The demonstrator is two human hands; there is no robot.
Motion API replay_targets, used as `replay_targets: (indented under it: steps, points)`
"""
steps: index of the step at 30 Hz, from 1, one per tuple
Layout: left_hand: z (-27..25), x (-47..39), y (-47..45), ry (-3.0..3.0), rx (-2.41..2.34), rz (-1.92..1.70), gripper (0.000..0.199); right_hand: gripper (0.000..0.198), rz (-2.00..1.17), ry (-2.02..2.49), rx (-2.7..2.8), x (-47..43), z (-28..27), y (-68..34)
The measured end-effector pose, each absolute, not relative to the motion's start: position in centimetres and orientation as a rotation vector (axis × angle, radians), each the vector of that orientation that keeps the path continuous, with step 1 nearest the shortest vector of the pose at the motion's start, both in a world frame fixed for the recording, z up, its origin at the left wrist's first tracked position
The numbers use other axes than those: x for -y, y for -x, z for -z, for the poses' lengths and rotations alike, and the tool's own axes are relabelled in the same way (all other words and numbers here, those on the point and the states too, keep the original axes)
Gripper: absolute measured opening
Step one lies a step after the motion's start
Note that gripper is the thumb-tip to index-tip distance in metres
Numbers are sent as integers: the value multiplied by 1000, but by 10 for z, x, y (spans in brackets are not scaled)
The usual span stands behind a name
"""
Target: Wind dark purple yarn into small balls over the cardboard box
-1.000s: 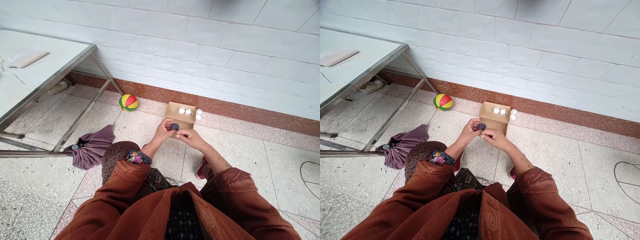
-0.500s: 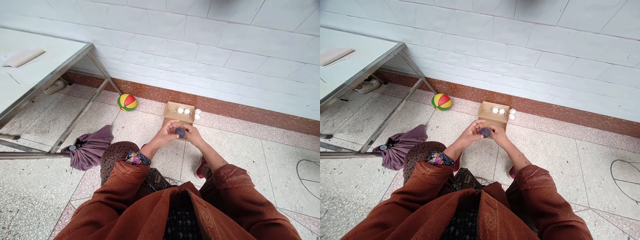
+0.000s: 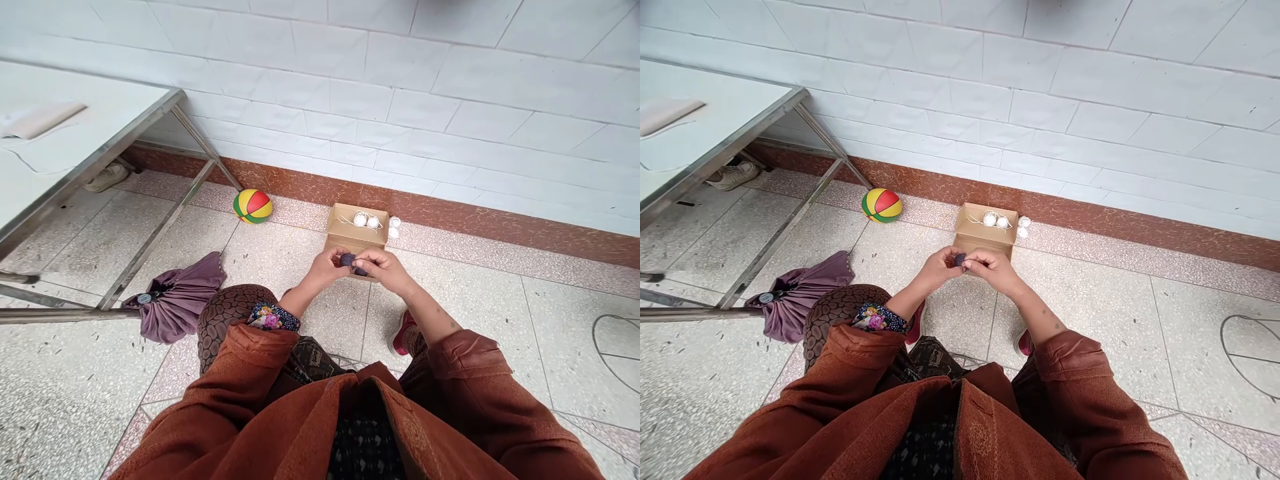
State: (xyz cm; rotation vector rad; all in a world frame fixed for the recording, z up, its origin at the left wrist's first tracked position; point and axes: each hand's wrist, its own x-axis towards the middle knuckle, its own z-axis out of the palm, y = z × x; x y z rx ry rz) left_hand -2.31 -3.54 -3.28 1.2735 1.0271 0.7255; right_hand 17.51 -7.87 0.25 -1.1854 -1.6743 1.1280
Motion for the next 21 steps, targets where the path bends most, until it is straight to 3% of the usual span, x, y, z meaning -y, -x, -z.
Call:
replay_targets:
  steps: [7,13,21]
  points:
    - [21,45,22,-1206,-605,-636,72,28,-954,1441,1507,64,22,-188]
    - [22,42,22,-1046,-760,-861,46,23,-1063,1439,1733,76,39,-166]
    - [30,35,24,-1181,-1065,-858,44,32,-1236,1175,1795,82,10,-168]
